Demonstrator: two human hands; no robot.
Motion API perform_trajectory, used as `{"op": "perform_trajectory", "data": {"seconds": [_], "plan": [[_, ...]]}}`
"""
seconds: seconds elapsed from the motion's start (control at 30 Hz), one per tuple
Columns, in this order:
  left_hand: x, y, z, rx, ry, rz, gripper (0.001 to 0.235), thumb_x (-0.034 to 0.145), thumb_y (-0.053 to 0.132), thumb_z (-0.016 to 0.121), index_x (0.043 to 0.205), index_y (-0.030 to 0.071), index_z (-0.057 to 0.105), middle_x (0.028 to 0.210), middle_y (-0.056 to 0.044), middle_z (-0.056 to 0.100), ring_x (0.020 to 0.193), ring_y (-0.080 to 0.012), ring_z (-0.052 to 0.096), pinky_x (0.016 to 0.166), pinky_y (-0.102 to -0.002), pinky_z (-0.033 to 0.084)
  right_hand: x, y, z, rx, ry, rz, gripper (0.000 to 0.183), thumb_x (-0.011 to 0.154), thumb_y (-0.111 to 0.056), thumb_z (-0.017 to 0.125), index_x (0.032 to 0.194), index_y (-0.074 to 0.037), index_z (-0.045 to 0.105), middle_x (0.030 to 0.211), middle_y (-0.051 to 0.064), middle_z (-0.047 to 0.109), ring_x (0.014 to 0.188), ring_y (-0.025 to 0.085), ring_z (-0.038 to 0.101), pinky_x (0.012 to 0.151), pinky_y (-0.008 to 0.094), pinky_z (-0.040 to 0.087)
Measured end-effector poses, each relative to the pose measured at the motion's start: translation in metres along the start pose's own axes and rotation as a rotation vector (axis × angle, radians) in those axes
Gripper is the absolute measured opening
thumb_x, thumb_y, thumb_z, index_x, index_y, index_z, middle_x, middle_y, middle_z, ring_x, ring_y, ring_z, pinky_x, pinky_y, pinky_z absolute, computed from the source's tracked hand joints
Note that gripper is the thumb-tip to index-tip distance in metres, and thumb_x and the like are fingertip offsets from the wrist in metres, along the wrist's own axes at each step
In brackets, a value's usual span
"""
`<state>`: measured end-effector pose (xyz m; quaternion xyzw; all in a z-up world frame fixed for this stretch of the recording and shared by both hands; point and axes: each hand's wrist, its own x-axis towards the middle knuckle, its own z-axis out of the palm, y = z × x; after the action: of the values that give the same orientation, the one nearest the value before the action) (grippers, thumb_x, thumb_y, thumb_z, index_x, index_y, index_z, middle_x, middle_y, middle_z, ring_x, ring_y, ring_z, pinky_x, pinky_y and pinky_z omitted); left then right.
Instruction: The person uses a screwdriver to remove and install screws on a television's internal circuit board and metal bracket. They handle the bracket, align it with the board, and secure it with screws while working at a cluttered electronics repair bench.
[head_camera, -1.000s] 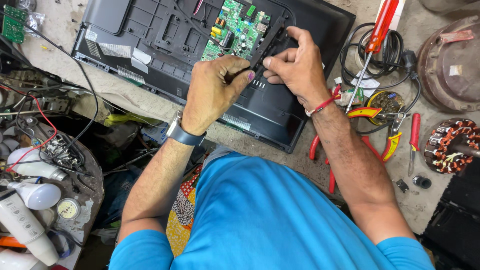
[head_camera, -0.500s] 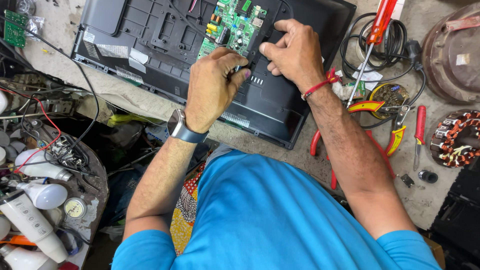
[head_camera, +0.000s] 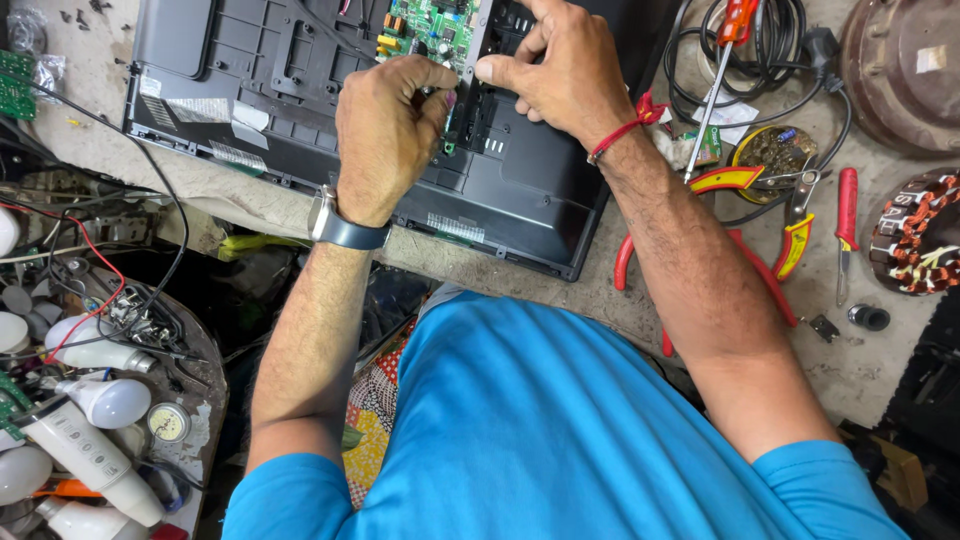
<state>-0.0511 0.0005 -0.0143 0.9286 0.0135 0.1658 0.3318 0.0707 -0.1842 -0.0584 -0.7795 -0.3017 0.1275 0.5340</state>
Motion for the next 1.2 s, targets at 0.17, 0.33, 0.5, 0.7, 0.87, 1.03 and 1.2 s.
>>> {"op": "perform_trajectory", "data": {"seconds": [0.17,0.33,0.5,0.7,0.87,1.03,1.2], "plan": [[-0.008,0.010,-0.010,0.056,-0.022,0.001,0.016,0.098,0.011,0.081,0.112,0.005,0.076,0.104,-0.008,0.076,0.079,-0.0179,0.071,0.072,-0.034,0.056,-0.001,0.006,0.001,-0.080,0.002,-0.094,0.077,0.090,-0.018,0.090,0.152,-0.004,0.046,0.080,0.007,0.077,0.057,0.014,0.075,0.051,0.025,0.061],[-0.028,0.029,-0.019,0.294,-0.087,0.193,0.046,0.084,0.019,0.088,0.123,0.003,0.069,0.131,-0.010,0.068,0.107,-0.0288,0.062,0.085,-0.039,0.055,-0.002,0.014,0.006,-0.158,0.034,-0.134,0.073,0.094,-0.024,0.090,0.151,-0.007,0.049,0.074,0.006,0.076,0.059,0.016,0.075,0.061,0.031,0.061],[-0.036,0.029,-0.013,0.384,-0.066,0.212,0.045,0.086,0.009,0.081,0.129,0.004,0.067,0.138,-0.008,0.065,0.107,-0.0273,0.060,0.088,-0.039,0.054,0.000,0.023,0.010,-0.222,0.065,-0.203,0.079,0.088,-0.025,0.095,0.150,-0.007,0.049,0.079,0.007,0.076,0.068,0.021,0.076,0.067,0.036,0.061],[-0.044,0.032,-0.002,0.363,-0.018,0.165,0.048,0.090,0.010,0.079,0.135,0.007,0.064,0.135,-0.006,0.067,0.110,-0.0274,0.059,0.091,-0.040,0.047,-0.001,0.033,0.012,-0.299,0.121,-0.261,0.088,0.081,-0.028,0.100,0.145,-0.001,0.046,0.088,0.009,0.076,0.085,0.028,0.076,0.077,0.042,0.059],[-0.045,0.036,0.003,0.294,0.005,0.050,0.055,0.093,0.016,0.082,0.141,0.005,0.059,0.123,-0.004,0.071,0.102,-0.0257,0.056,0.086,-0.040,0.040,0.002,0.020,0.007,-0.304,0.068,-0.269,0.084,0.078,-0.022,0.099,0.146,-0.001,0.053,0.082,0.009,0.076,0.076,0.026,0.076,0.073,0.041,0.059],[-0.044,0.039,0.006,0.128,0.109,0.018,0.048,0.087,0.009,0.082,0.131,0.005,0.063,0.107,-0.004,0.074,0.090,-0.0210,0.062,0.084,-0.038,0.046,0.000,0.002,-0.006,0.005,-0.059,0.044,0.079,0.082,-0.014,0.089,0.147,0.002,0.047,0.090,0.010,0.074,0.066,0.016,0.076,0.056,0.028,0.061],[-0.045,0.041,0.002,-0.210,0.184,-0.138,0.032,0.095,0.005,0.078,0.126,0.003,0.068,0.091,-0.005,0.075,0.077,-0.0101,0.072,0.067,-0.026,0.058,-0.005,0.002,-0.009,0.178,0.001,0.016,0.069,0.088,-0.010,0.085,0.146,0.004,0.049,0.127,0.018,0.063,0.078,0.018,0.078,0.059,0.025,0.063]]}}
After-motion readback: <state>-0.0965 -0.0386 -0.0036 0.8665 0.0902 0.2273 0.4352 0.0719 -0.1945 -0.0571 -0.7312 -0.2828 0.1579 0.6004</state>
